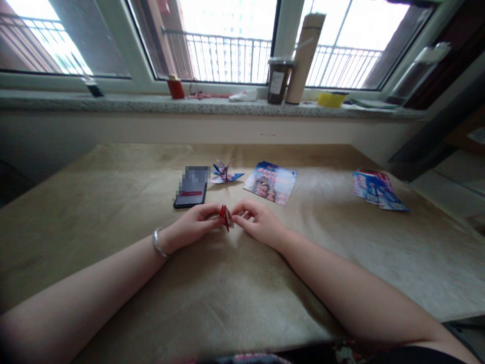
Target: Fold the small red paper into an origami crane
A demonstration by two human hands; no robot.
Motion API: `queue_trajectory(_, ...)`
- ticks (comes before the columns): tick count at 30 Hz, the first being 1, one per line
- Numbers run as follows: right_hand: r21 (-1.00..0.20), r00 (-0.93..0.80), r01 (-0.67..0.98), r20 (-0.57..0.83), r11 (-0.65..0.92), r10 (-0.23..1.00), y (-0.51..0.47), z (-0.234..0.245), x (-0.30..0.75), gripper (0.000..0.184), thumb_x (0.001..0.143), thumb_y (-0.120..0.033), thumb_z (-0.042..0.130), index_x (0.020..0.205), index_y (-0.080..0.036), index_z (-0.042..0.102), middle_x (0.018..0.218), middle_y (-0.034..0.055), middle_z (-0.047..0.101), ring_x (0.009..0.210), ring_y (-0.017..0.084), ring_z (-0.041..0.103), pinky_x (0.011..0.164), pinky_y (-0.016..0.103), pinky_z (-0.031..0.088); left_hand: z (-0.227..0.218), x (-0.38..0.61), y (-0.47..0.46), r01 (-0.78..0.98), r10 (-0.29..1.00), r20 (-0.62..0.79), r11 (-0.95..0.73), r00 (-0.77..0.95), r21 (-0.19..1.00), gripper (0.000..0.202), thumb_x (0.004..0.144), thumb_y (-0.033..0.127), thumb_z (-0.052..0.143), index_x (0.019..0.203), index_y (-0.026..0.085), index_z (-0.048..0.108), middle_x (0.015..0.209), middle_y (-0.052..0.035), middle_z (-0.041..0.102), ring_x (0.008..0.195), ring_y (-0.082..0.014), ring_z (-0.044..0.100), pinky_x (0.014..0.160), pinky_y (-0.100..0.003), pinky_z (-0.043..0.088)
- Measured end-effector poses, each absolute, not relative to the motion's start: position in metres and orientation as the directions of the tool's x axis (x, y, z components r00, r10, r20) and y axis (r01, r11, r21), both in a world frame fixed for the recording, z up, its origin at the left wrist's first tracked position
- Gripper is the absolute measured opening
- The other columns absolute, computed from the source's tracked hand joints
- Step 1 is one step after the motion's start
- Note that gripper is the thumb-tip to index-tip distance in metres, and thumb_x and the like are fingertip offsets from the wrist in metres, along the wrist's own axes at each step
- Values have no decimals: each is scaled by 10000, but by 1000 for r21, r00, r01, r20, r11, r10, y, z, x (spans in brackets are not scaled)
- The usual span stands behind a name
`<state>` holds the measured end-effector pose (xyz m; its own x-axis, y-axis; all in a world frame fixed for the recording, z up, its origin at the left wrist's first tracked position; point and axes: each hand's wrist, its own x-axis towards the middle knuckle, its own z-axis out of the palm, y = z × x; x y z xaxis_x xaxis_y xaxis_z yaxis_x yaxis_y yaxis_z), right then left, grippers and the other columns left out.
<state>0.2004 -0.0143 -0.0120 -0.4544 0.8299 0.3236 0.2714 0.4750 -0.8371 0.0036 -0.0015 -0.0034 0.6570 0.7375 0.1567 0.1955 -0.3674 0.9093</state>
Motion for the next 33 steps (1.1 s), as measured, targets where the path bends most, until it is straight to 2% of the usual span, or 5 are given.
queue_trajectory(4,-851,-411,273,318,448,855,-15,-15,199,111,789,-275,547,830,-173,560,731,15,579,650,110,552,607,246,462,-3,3,-2,207,732,118,-338,671,918,152,807,247,531,813,135,635,835,-39,654,814,-141,587,807,-268,448)
queue_trajectory(7,-820,-344,284,396,497,851,-18,-14,197,84,763,-228,563,828,-191,526,702,-4,554,595,96,528,571,238,463,-2,4,-3,212,734,106,-326,671,921,146,807,232,524,816,137,635,831,-38,655,815,-139,590,812,-270,449)
queue_trajectory(11,-724,-392,337,474,602,789,-21,-10,196,70,738,-152,539,778,-206,520,813,25,573,703,119,549,598,249,479,-1,4,-4,234,729,113,-357,675,904,141,802,212,524,810,142,645,824,-31,657,811,-136,588,797,-258,451)
queue_trajectory(15,-705,-411,346,480,620,775,-22,-8,196,103,719,-123,534,779,-203,512,827,28,568,713,121,547,590,247,479,-1,4,-5,259,731,117,-381,673,887,143,795,218,531,809,145,653,822,-30,664,798,-136,589,775,-253,456)
queue_trajectory(33,-691,-319,463,454,555,832,-25,-7,196,124,744,-264,603,848,-218,555,692,-12,555,582,94,507,527,222,438,2,5,-7,334,737,91,-408,670,850,133,780,213,529,773,140,640,762,-24,659,717,-124,575,685,-227,441)
